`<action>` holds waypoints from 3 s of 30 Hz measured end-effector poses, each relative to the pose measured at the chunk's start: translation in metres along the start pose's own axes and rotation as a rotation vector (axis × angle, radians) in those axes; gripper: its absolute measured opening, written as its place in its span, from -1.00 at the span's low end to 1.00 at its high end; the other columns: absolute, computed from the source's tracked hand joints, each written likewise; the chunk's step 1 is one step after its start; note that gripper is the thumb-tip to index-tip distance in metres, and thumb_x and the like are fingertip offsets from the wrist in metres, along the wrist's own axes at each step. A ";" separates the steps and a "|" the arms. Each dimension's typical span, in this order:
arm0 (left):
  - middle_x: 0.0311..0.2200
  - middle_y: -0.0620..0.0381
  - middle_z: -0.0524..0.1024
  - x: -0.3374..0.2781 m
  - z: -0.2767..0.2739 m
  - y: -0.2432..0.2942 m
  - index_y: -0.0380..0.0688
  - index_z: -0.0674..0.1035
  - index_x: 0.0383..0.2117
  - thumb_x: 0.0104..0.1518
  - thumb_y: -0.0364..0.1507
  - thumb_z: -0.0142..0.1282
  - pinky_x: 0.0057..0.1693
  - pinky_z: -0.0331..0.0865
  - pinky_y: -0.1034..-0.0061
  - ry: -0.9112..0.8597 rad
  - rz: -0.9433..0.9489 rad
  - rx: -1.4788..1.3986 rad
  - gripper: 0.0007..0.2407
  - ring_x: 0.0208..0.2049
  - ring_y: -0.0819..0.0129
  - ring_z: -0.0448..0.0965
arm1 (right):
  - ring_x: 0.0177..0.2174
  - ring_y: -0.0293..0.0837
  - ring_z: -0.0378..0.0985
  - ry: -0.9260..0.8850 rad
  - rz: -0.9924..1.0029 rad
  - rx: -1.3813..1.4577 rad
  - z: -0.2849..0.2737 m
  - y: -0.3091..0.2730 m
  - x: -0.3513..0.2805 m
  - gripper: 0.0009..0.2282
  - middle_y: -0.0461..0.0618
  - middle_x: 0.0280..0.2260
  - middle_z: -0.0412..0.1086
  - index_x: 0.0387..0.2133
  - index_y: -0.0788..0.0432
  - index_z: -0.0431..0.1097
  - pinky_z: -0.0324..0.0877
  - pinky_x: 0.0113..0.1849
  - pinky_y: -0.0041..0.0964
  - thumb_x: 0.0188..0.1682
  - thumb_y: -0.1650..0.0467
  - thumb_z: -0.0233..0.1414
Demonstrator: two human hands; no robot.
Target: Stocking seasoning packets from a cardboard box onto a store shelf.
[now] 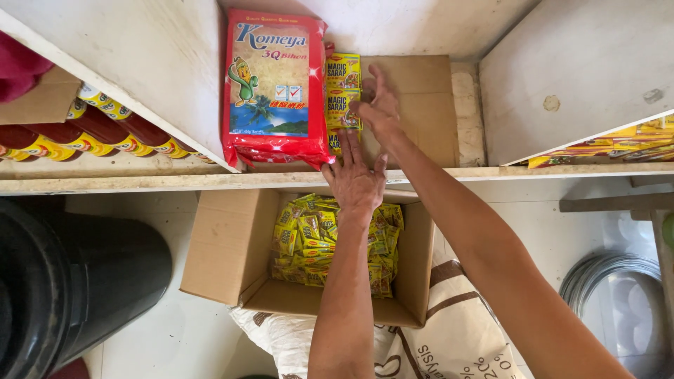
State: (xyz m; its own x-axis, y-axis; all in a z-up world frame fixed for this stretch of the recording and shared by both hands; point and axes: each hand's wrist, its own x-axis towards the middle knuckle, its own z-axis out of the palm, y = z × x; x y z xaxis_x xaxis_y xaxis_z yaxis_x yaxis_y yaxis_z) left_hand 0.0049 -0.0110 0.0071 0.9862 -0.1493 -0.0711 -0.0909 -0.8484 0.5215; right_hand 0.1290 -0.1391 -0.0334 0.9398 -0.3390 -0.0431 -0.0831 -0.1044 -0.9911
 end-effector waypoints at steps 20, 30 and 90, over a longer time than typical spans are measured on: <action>0.48 -0.16 -0.08 -0.041 -0.033 -0.036 -0.24 -0.04 0.45 0.28 -0.07 0.00 0.46 -0.13 0.02 0.089 0.345 -0.348 -0.26 0.48 -0.07 -0.05 | -0.11 -0.25 0.48 0.127 -0.225 0.111 -0.080 -0.034 -0.144 -0.77 -0.06 -0.11 0.48 0.00 0.26 0.44 0.43 -0.03 -0.36 0.10 0.47 0.13; 0.43 -0.09 0.09 -0.183 -0.024 -0.102 -0.15 0.08 0.41 0.28 -0.14 -0.05 0.38 0.09 0.26 0.168 -0.400 -1.070 -0.38 0.36 0.03 0.23 | -0.23 -0.21 0.60 -0.191 0.247 0.372 -0.068 0.043 -0.310 -0.87 -0.09 -0.35 0.51 -0.23 0.30 0.54 0.48 -0.11 -0.32 0.10 0.44 0.09; -0.38 0.16 0.66 -0.169 0.007 -0.083 -0.28 0.61 -0.27 0.13 -0.61 0.23 -0.30 0.46 0.60 0.189 -0.261 -1.026 -0.90 -0.44 0.56 0.55 | -0.22 -0.27 0.51 -0.395 0.433 0.401 -0.036 0.002 -0.292 -0.65 -0.11 -0.18 0.50 0.06 0.18 0.37 0.42 -0.28 -0.35 -0.01 0.47 0.18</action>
State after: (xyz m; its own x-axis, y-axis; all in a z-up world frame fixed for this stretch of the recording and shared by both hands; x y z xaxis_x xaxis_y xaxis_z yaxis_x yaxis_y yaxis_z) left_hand -0.1547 0.0808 -0.0297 0.9717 0.1304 -0.1971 0.1985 0.0021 0.9801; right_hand -0.1572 -0.0740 -0.0182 0.9063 0.1002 -0.4107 -0.4190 0.3412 -0.8414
